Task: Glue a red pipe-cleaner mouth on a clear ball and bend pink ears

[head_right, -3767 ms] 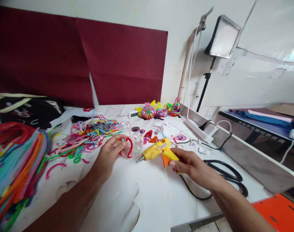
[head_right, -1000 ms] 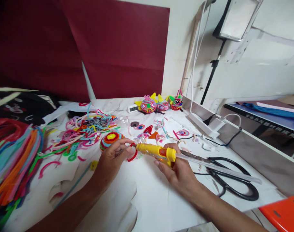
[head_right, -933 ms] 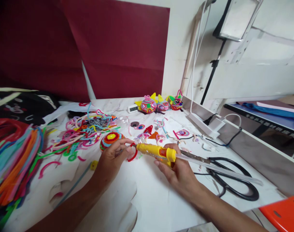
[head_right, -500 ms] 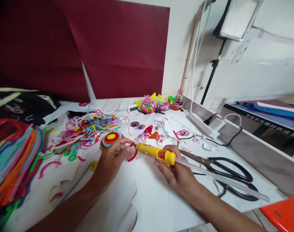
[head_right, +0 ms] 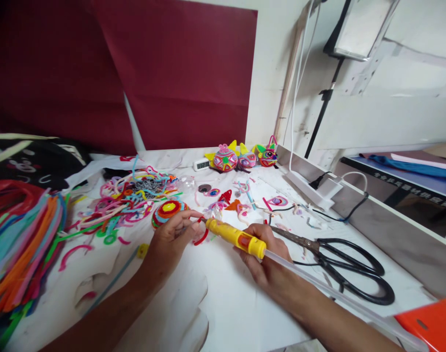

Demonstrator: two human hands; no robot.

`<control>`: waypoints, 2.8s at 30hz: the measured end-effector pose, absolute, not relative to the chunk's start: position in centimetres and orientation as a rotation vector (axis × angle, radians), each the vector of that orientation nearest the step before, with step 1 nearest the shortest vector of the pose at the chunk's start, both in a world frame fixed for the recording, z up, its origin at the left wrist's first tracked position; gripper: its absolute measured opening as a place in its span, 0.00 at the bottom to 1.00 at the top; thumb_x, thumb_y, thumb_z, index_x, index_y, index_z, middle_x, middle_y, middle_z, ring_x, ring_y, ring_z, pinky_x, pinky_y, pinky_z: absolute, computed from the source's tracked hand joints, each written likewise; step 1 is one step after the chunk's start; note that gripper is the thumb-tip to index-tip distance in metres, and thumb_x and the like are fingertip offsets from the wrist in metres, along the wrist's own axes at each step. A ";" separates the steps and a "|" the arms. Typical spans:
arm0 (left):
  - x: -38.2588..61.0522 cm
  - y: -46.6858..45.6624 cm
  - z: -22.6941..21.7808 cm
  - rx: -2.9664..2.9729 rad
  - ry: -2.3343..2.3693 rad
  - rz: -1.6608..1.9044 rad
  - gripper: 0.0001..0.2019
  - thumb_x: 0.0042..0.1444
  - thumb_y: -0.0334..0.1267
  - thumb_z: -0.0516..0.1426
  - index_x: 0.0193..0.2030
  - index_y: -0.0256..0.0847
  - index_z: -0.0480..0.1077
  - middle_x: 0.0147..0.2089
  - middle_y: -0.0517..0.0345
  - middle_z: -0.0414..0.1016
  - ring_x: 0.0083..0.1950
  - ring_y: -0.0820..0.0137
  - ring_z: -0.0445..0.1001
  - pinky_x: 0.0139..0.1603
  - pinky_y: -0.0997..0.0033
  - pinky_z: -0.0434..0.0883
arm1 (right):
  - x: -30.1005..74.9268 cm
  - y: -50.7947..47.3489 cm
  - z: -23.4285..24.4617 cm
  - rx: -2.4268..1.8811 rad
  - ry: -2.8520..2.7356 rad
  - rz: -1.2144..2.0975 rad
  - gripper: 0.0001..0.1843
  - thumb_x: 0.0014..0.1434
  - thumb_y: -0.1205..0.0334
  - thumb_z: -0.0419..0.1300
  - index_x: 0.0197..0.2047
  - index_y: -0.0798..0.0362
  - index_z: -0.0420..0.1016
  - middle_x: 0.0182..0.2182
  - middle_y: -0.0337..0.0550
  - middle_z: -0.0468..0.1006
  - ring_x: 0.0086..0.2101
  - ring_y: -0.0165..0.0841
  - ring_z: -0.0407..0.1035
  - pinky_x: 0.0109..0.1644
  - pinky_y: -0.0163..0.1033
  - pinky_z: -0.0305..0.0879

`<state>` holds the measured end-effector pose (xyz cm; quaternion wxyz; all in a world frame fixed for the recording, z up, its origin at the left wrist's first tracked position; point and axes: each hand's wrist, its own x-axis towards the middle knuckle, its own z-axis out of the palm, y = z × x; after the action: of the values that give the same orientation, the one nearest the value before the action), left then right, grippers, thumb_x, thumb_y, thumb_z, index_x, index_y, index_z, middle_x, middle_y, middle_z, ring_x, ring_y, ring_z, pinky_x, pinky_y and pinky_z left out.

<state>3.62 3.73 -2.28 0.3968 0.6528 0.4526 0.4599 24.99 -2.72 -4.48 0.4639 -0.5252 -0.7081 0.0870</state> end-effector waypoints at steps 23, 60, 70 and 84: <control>2.8 4.4 -1.9 1.645 1.171 1.248 0.09 0.57 0.39 0.55 0.44 0.42 0.71 0.27 0.63 0.73 0.31 0.70 0.73 0.34 0.72 0.67 | 27.2 -1.9 -0.7 -1.245 -1.644 0.999 0.16 0.54 0.51 0.66 0.40 0.52 0.72 0.36 0.44 0.75 0.37 0.37 0.69 0.40 0.39 0.68; 3.1 3.4 -1.1 1.863 1.216 1.327 0.09 0.57 0.35 0.54 0.43 0.44 0.74 0.38 0.61 0.80 0.38 0.70 0.78 0.38 0.75 0.72 | 19.2 3.7 2.0 -1.184 -1.982 0.312 0.11 0.59 0.60 0.60 0.45 0.54 0.73 0.41 0.44 0.72 0.31 0.29 0.68 0.34 0.37 0.65; 3.2 3.4 -1.0 1.927 1.242 1.306 0.08 0.57 0.35 0.55 0.42 0.45 0.74 0.36 0.64 0.80 0.36 0.71 0.77 0.37 0.77 0.70 | 20.0 3.9 2.0 -1.164 -1.893 0.618 0.09 0.53 0.70 0.59 0.39 0.54 0.74 0.35 0.40 0.73 0.28 0.28 0.67 0.33 0.36 0.64; 3.3 3.5 -1.3 1.972 1.257 1.263 0.09 0.57 0.36 0.54 0.42 0.44 0.75 0.40 0.62 0.80 0.42 0.68 0.77 0.40 0.74 0.69 | 20.8 5.2 0.5 -1.057 -1.866 0.741 0.06 0.55 0.63 0.61 0.37 0.54 0.75 0.34 0.39 0.71 0.25 0.25 0.63 0.29 0.34 0.60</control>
<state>3.28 3.49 -1.27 0.2397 0.7203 0.4592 0.4615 20.83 5.22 0.52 0.4225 -0.4221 -0.7455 0.2959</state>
